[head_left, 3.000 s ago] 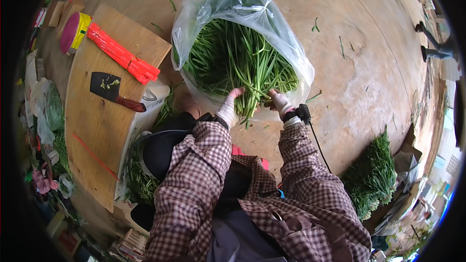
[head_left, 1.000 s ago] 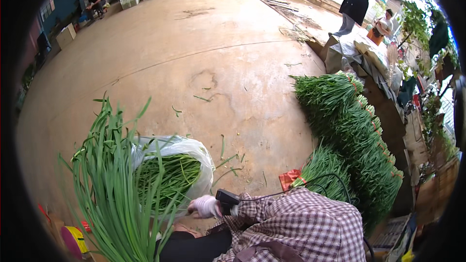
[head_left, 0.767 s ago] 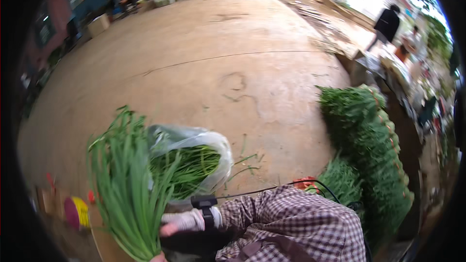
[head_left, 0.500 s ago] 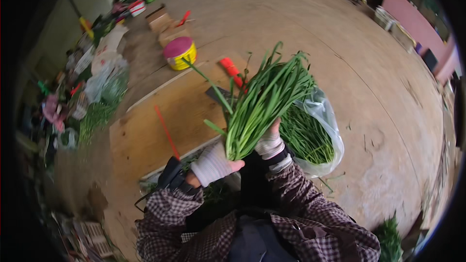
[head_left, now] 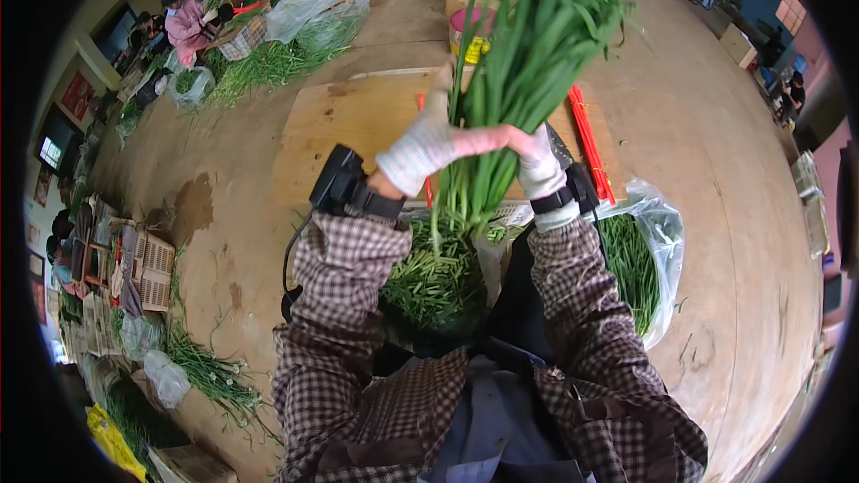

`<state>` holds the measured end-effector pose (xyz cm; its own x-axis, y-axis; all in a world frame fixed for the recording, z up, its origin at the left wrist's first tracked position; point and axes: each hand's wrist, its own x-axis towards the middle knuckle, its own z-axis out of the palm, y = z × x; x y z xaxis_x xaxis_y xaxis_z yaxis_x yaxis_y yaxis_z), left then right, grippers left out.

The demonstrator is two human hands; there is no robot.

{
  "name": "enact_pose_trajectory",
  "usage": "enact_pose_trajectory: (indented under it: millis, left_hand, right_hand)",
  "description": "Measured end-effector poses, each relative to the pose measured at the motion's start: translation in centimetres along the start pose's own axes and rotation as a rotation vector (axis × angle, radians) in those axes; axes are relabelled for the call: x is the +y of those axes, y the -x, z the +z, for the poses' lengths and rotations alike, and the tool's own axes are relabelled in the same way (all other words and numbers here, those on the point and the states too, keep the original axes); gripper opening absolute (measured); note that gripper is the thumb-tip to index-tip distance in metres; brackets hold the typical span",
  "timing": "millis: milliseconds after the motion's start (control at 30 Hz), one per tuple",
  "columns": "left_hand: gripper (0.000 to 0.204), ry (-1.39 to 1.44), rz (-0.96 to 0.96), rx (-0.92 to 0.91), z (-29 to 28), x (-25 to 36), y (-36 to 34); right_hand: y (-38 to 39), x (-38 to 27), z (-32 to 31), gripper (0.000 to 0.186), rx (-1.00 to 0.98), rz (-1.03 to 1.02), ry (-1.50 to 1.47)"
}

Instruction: Bundle and trim green vegetables (chives or similar) in a market or warehouse setting.

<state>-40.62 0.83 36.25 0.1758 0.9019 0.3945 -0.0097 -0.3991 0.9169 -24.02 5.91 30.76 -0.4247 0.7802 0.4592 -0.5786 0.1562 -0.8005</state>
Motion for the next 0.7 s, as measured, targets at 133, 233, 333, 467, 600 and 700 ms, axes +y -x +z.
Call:
enact_pose_trajectory:
  millis: [133, 233, 333, 467, 600, 700]
  left_hand:
    - [0.083, 0.017, -0.079, 0.214, -0.7, -0.3, -2.5]
    - [0.058, 0.058, -0.235, 0.242, -0.7, -1.1, -2.8]
    - [0.057, 0.066, -0.055, 0.156, -0.4, -3.8, -3.0]
    - [0.066, -0.108, 0.009, 0.046, -0.5, -9.2, -2.8]
    - [0.108, 0.259, -0.310, -0.068, -1.1, -12.7, -3.7]
    - [0.102, 0.007, -0.268, -0.092, -0.6, -13.7, -4.9]
  right_hand:
    - [-3.1, 0.8, 1.3, 0.063, -0.033, -0.005, 0.366]
    - [-3.8, 1.3, 0.2, 0.072, -0.068, -0.063, 0.408]
    - [-3.5, 2.3, -2.1, 0.074, -0.106, -0.017, 0.350]
    - [-2.0, 4.2, -5.4, 0.100, 0.035, 0.104, 0.885]
    - [-1.4, 6.4, -6.8, 0.098, 0.153, 0.416, 0.000]
    - [-1.9, 7.0, -7.4, 0.088, 0.001, 0.358, 0.152]
